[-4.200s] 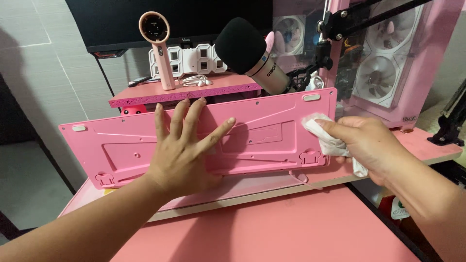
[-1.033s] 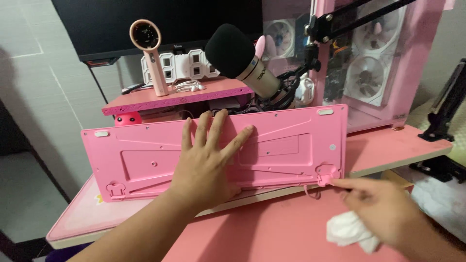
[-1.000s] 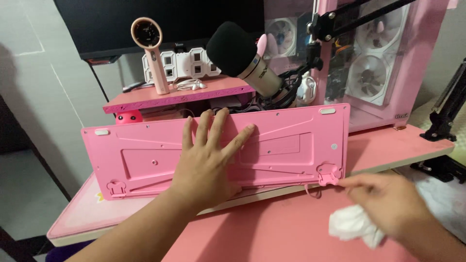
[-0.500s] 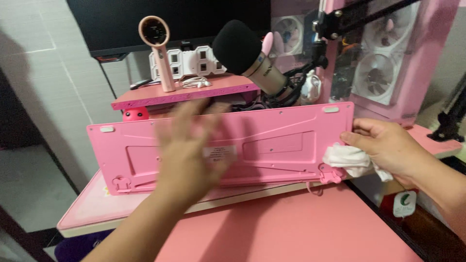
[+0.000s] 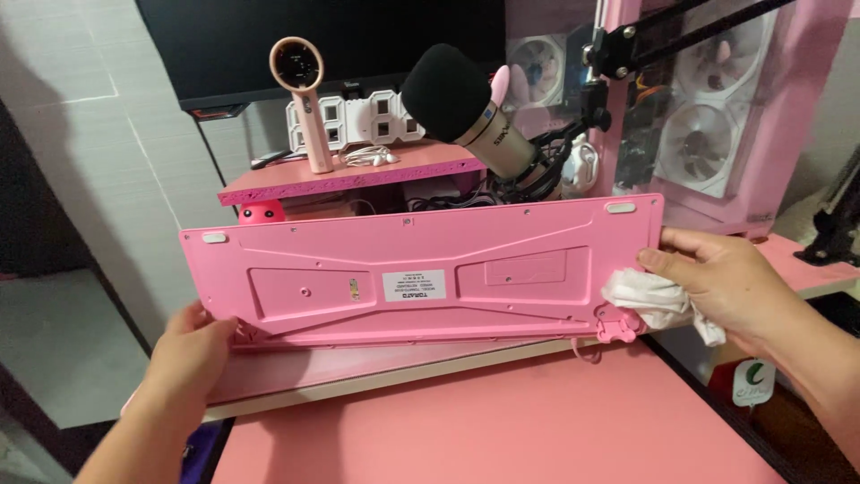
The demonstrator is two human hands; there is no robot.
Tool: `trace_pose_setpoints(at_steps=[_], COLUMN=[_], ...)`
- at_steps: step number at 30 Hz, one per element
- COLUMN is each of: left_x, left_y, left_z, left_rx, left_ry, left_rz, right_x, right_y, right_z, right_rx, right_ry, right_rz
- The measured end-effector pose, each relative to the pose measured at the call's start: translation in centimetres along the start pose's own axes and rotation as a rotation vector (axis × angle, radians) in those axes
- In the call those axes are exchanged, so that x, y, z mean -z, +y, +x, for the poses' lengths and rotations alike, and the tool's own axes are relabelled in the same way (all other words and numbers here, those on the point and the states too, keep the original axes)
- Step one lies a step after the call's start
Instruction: The person wipes a white audio mixer, a pink mouse, a pink keyboard, a black wrist rest, and a microphone with a white cloth. They also wipe the pink desk surface and a pink monitor stand, then place the keyboard back on the desk.
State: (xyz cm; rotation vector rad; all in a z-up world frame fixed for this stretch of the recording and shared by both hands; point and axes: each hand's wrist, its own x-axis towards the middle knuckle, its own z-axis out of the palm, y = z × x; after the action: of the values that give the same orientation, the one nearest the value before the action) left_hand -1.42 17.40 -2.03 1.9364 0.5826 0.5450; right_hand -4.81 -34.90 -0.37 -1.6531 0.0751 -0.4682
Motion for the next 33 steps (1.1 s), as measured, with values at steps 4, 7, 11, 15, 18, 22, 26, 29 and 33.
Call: trace_pose_setpoints(at_steps=[4, 7, 11, 15, 18, 22, 26, 29, 33], left_x=[0.4, 0.8, 0.2, -1.0, -1.1, -0.5, 0.3, 1.3, 1.2], left_y=[-0.7, 0.5, 0.6, 1.0, 2.0, 1.4, 0.8, 1.6, 3.6], left_z=[0.6, -0.3, 0.5, 0.7, -1.3, -1.9, 1.1, 3.8, 4.1], left_rx=[-0.143, -0.022, 0.055, -0.035, -0.016, -0.041, -0.104, 0.144, -0.012], left_ry=[-0.091, -0.142, -0.08, 0.025, 0.025, 0.006, -0.008, -0.153, -0.335], left_rz=[0.025, -0.115, -0.139, -0.098, 0.012, 0.159, 0.008, -0.558, -0.524], right_x=[-0.6, -0.7, -0.8, -0.9, -1.0, -1.0, -0.9, -1.3, -1.5], right_y=[-1.0, -1.0, -0.5, -0.9, -1.4, -1.0, -1.0, -1.8, -2.0], right_z=[-0.8, -1.0, -0.9, -1.3, -1.7, -1.5, -1.2, -2.0, -2.2], right_rx=[-0.032, -0.049, -0.03, -0.027, -0.021, -0.026, 0.014, -0.026, -0.022], right_ry=[0.041, 0.039, 0.042, 0.045, 0.079, 0.067, 0.032, 0.042, 0.078], right_rz=[-0.002, 0.039, 0.067, 0.059, 0.017, 0.023, 0.042, 0.046, 0.002])
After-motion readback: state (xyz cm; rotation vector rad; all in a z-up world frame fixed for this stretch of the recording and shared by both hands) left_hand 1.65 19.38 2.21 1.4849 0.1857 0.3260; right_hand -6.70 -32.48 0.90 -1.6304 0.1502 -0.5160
